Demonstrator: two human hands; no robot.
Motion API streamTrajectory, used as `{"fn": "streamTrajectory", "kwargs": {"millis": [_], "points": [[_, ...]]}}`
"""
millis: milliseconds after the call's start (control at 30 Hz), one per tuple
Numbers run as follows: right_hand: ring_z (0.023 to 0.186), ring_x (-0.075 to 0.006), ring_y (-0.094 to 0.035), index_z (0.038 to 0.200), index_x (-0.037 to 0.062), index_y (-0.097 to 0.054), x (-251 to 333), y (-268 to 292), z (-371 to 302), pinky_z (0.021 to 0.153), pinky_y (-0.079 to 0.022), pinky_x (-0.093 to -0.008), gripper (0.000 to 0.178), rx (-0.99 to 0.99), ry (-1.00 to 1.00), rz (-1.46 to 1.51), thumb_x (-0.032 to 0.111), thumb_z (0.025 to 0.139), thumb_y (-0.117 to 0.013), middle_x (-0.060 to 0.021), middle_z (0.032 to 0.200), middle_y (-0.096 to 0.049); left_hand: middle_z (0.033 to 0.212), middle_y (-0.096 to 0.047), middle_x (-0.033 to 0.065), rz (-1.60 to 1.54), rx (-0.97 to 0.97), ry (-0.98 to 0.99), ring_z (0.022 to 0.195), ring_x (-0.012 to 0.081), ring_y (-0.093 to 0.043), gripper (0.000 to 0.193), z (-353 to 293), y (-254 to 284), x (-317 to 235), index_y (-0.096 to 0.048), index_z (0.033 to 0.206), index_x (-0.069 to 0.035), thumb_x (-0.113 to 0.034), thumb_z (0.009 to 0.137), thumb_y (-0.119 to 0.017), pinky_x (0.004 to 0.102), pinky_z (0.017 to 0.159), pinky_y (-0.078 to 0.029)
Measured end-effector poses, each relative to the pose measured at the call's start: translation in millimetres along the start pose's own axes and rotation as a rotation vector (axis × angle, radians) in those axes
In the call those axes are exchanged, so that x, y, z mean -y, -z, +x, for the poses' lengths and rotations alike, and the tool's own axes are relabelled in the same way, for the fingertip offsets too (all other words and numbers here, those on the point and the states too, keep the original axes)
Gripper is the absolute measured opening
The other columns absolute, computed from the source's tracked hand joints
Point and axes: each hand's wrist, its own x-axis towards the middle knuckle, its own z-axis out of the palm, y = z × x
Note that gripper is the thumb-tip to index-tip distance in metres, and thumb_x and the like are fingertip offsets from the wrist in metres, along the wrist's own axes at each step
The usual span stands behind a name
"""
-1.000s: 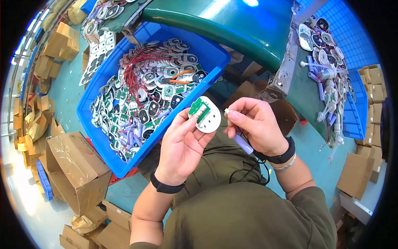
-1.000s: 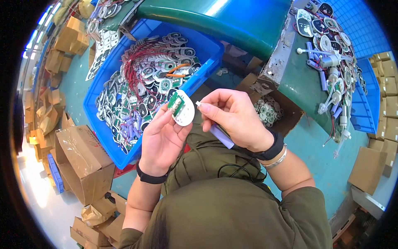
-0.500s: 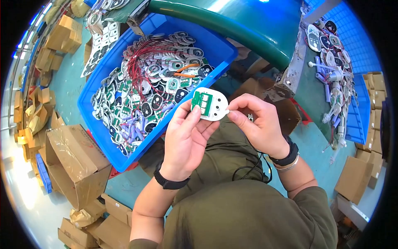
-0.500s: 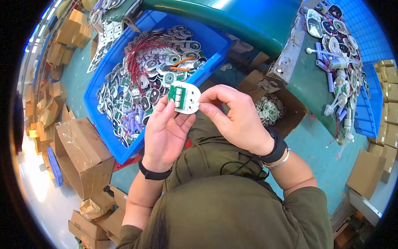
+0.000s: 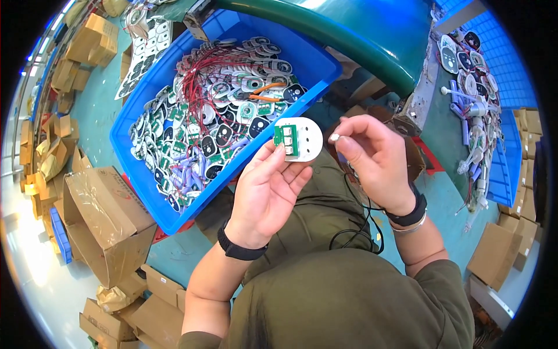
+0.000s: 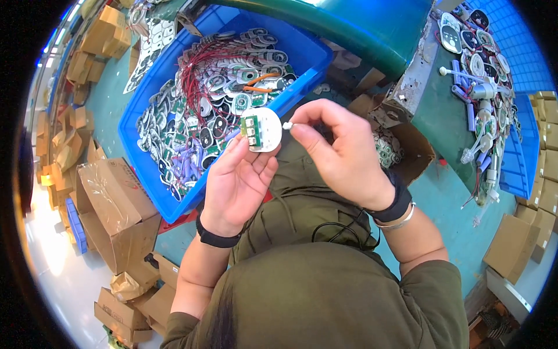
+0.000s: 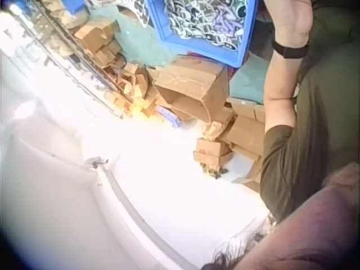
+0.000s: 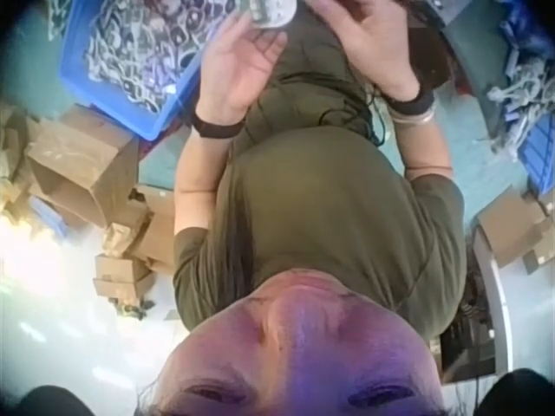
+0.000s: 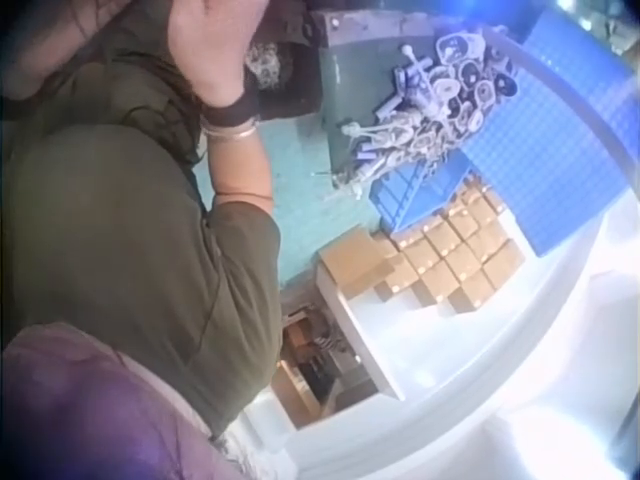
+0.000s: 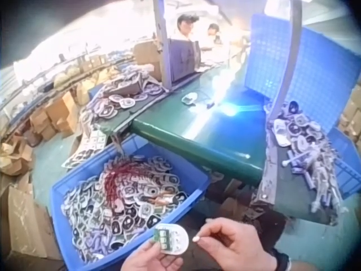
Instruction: Assembling, trimming, and sorting small electronic components on a factory production line.
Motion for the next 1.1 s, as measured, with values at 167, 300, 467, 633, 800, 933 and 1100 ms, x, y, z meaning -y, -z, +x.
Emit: {"fn": "streamTrajectory", "kwargs": {"millis": [167, 300, 467, 633, 800, 933, 1100], "points": [[0.07, -0.0197, -0.049, 0.077, 0.0072, -0.055, -1.7, -8.0, 5.4, 0.077, -0.037, -0.0339, 0.012, 0.023, 0.574, -0.669, 0.004, 0.066, -0.058, -0.0022, 0.069, -0.051, 0.099, -0.056, 0.0067, 0.114, -0.009, -0.141, 0.09, 0.0166, -0.056, 0.018, 0.0, -4.3, 5.4, -0.044, 0.104, -0.007, -0.012, 0.086, -0.045, 0.0296, 0.075, -0.047], [0.073, -0.0198, -0.049, 0.075, 0.0083, -0.056, 1.8, -15.1, 0.0, 0.08, -0.036, -0.0384, 0.016, -0.068, 0.686, -0.911, 0.006, 0.06, -0.063, -0.002, 0.07, -0.052, 0.099, -0.056, 0.0064, 0.177, -0.043, -0.207, 0.089, 0.0164, -0.056, 0.019, -3.1, -8.1, 7.1, -0.043, 0.104, -0.006, -0.011, 0.086, -0.046, 0.0297, 0.076, -0.046], [0.074, -0.0164, -0.049, 0.078, 0.0087, -0.056, -3.4, -17.8, 1.0, 0.079, -0.034, -0.0361, 0.016, -0.073, 0.747, -0.95, 0.01, 0.062, -0.055, 0.0001, 0.074, -0.052, 0.097, -0.056, 0.0066, 0.253, -0.036, -0.304, 0.086, 0.0148, -0.056, 0.022, -6.0, -10.7, 12.4, -0.042, 0.105, -0.004, -0.009, 0.085, -0.048, 0.0291, 0.076, -0.046], [0.071, -0.0163, -0.049, 0.078, 0.0075, -0.055, -6.0, -16.3, 2.8, 0.076, -0.034, -0.0346, 0.017, -0.028, 0.775, -0.857, 0.009, 0.061, -0.055, -0.0004, 0.074, -0.052, 0.098, -0.056, 0.0076, 0.281, -0.015, -0.37, 0.086, 0.0142, -0.055, 0.023, -7.7, -9.1, 15.2, -0.041, 0.106, -0.003, -0.009, 0.085, -0.049, 0.0288, 0.075, -0.046], [0.07, -0.0163, -0.048, 0.077, 0.0076, -0.055, -2.1, -16.0, 1.4, 0.075, -0.035, -0.0341, 0.017, -0.023, 0.782, -0.904, 0.011, 0.061, -0.055, -0.0005, 0.074, -0.052, 0.098, -0.056, 0.0077, 0.307, -0.026, -0.401, 0.086, 0.0138, -0.055, 0.024, -9.3, -9.4, 17.8, -0.041, 0.106, -0.003, -0.009, 0.085, -0.049, 0.0287, 0.075, -0.046], [0.07, -0.0156, -0.048, 0.077, 0.0075, -0.056, 2.0, -15.6, 0.1, 0.075, -0.035, -0.034, 0.018, -0.039, 0.843, -0.963, 0.013, 0.06, -0.056, 0.0, 0.075, -0.052, 0.098, -0.056, 0.0076, 0.268, -0.02, -0.355, 0.086, 0.0133, -0.055, 0.024, -12.6, -10.1, 14.9, -0.041, 0.107, -0.003, -0.009, 0.085, -0.049, 0.0281, 0.075, -0.047], [0.071, -0.0153, -0.048, 0.076, 0.0075, -0.056, 2.5, -16.0, -1.3, 0.075, -0.036, -0.0343, 0.018, -0.048, 0.865, -0.985, 0.013, 0.059, -0.056, -0.0001, 0.076, -0.053, 0.098, -0.056, 0.0079, 0.278, -0.031, -0.346, 0.086, 0.0129, -0.055, 0.024, -15.1, -11.4, 14.3, -0.041, 0.106, -0.002, -0.009, 0.085, -0.049, 0.0277, 0.075, -0.047]]}}
